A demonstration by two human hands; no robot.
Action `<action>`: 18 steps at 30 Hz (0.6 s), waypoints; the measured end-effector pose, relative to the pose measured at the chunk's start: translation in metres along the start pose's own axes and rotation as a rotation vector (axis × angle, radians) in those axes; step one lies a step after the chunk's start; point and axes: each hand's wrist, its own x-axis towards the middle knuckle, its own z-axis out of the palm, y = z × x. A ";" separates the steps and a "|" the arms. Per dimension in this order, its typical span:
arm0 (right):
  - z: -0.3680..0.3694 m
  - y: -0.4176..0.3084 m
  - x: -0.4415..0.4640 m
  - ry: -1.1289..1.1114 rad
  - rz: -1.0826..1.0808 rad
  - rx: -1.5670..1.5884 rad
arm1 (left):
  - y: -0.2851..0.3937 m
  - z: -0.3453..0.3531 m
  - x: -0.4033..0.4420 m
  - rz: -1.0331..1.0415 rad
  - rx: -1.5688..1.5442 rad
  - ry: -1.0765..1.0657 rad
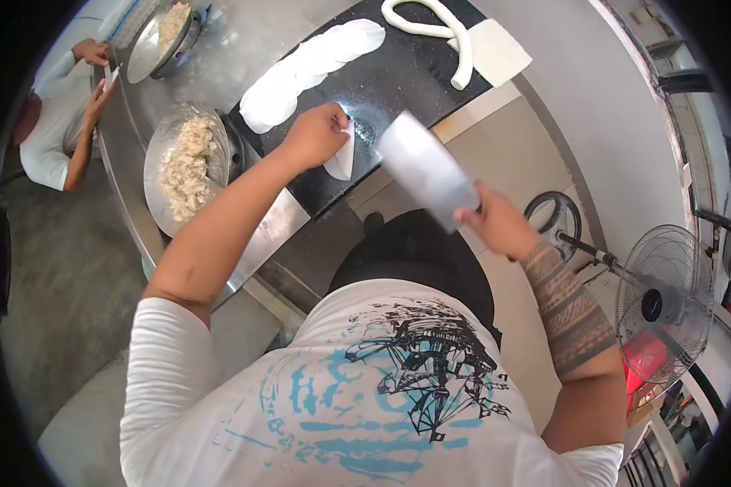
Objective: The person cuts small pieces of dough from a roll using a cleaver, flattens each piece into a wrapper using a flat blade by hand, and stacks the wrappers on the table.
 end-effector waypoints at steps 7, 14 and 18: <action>0.096 -0.020 0.088 0.158 0.008 0.117 | 0.025 -0.005 -0.035 -0.344 -0.673 0.107; 0.087 -0.050 0.039 -0.066 -0.016 0.129 | 0.080 -0.094 -0.073 -0.162 -0.636 0.224; 0.071 -0.037 0.018 -0.088 0.051 0.072 | 0.056 -0.142 -0.052 -0.144 -0.676 0.359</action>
